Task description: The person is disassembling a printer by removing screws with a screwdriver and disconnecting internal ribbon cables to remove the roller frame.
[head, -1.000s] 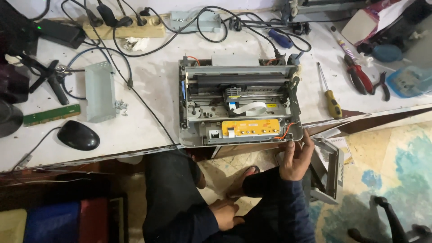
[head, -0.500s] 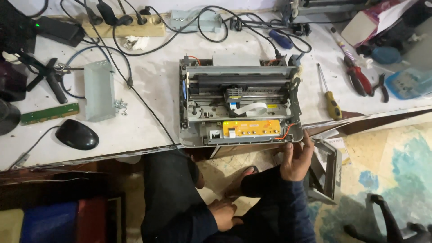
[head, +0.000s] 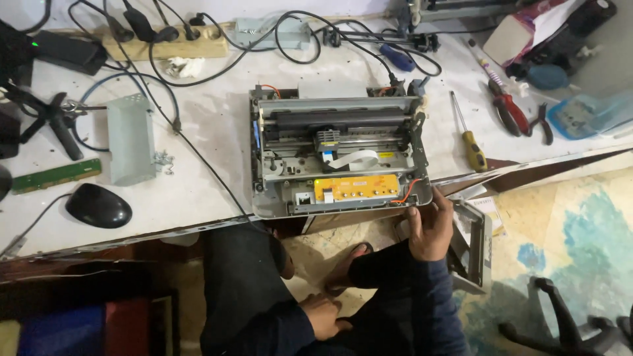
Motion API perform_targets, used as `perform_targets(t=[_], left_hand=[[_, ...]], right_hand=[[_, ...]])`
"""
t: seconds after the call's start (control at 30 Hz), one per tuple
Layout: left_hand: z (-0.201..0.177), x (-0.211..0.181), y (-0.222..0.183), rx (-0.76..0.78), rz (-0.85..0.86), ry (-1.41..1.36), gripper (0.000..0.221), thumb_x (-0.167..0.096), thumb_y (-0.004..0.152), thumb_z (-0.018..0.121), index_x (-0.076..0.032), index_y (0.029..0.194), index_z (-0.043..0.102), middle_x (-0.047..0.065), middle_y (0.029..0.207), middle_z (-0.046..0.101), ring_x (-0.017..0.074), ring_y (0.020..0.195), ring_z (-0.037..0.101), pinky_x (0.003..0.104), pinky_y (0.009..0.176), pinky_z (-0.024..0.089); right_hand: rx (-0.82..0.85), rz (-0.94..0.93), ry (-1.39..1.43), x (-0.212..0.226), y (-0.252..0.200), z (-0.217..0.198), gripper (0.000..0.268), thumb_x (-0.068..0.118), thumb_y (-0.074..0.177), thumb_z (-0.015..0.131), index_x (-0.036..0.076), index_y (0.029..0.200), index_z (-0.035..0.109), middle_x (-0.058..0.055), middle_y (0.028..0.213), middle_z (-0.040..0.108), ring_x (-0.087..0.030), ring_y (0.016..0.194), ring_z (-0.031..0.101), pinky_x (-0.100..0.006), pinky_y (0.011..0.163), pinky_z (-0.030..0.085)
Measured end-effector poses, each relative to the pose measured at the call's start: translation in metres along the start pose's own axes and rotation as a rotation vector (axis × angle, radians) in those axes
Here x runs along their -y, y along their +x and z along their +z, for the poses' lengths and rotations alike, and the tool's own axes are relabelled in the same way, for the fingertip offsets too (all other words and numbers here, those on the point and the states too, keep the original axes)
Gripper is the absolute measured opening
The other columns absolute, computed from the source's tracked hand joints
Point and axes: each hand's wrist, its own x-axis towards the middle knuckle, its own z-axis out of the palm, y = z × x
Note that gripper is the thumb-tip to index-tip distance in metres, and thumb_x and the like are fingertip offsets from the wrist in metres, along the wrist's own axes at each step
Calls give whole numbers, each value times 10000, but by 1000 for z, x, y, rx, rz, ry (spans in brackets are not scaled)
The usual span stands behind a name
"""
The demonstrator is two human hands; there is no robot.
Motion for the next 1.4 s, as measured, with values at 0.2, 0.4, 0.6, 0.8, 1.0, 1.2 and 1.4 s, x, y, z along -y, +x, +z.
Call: perform_targets(t=[0.2, 0.4, 0.6, 0.8, 1.0, 1.2, 1.4], left_hand=[[10, 11, 10, -97, 89, 29, 558, -475, 1065, 500, 49, 1219, 617, 276, 1152, 619, 445, 1006, 615, 511, 817, 502], [8, 8, 8, -54, -10, 77, 646, -518, 1071, 423, 64, 1309, 571, 267, 1330, 546, 447, 1225, 508, 558, 1015, 382], [20, 16, 19, -132, -52, 160, 668, -562, 1063, 477, 68, 1238, 614, 302, 1254, 613, 480, 1179, 547, 598, 954, 413], [15, 10, 15, -52, -144, 138, 720, -616, 1072, 404, 35, 1337, 561, 282, 1413, 522, 471, 1235, 511, 570, 1022, 393], [20, 16, 21, -45, -121, 125, 685, -575, 1081, 395, 29, 1372, 535, 259, 1429, 513, 438, 1278, 501, 557, 1042, 397], [11, 17, 14, -27, 25, 34, 565, -490, 1080, 458, 37, 1243, 582, 254, 1217, 621, 440, 1072, 609, 526, 845, 490], [17, 19, 17, -124, 78, 57, 576, -483, 1067, 503, 52, 1236, 630, 256, 1235, 605, 456, 1109, 578, 567, 868, 477]], right_hand=[[-4, 64, -26, -2, -1, -1, 612, 276, 1005, 634, -79, 1462, 435, -252, 1356, 547, -325, 1149, 668, -385, 967, 562], [-12, 10, 3, 0, 1, 1, 569, 229, 1026, 619, -89, 1460, 436, -236, 1334, 493, -348, 1177, 655, -417, 990, 577], [-18, -12, 24, -2, 2, 2, 525, 194, 1037, 617, -57, 1462, 437, -212, 1323, 529, -320, 1144, 657, -399, 979, 565], [5, -37, 107, -3, 2, 3, 527, 159, 1046, 600, -62, 1479, 397, -215, 1317, 551, -316, 1181, 655, -389, 964, 580], [15, -3, 99, -3, -1, 2, 555, 198, 1042, 610, -53, 1492, 402, -199, 1309, 526, -299, 1177, 657, -377, 943, 586], [-13, -13, 109, 2, 1, 5, 519, 146, 1032, 619, -71, 1460, 422, -224, 1320, 512, -317, 1098, 661, -400, 957, 587], [-41, -50, 38, -4, -1, 4, 550, 195, 1030, 627, -87, 1464, 440, -241, 1362, 494, -325, 1224, 607, -417, 1009, 560]])
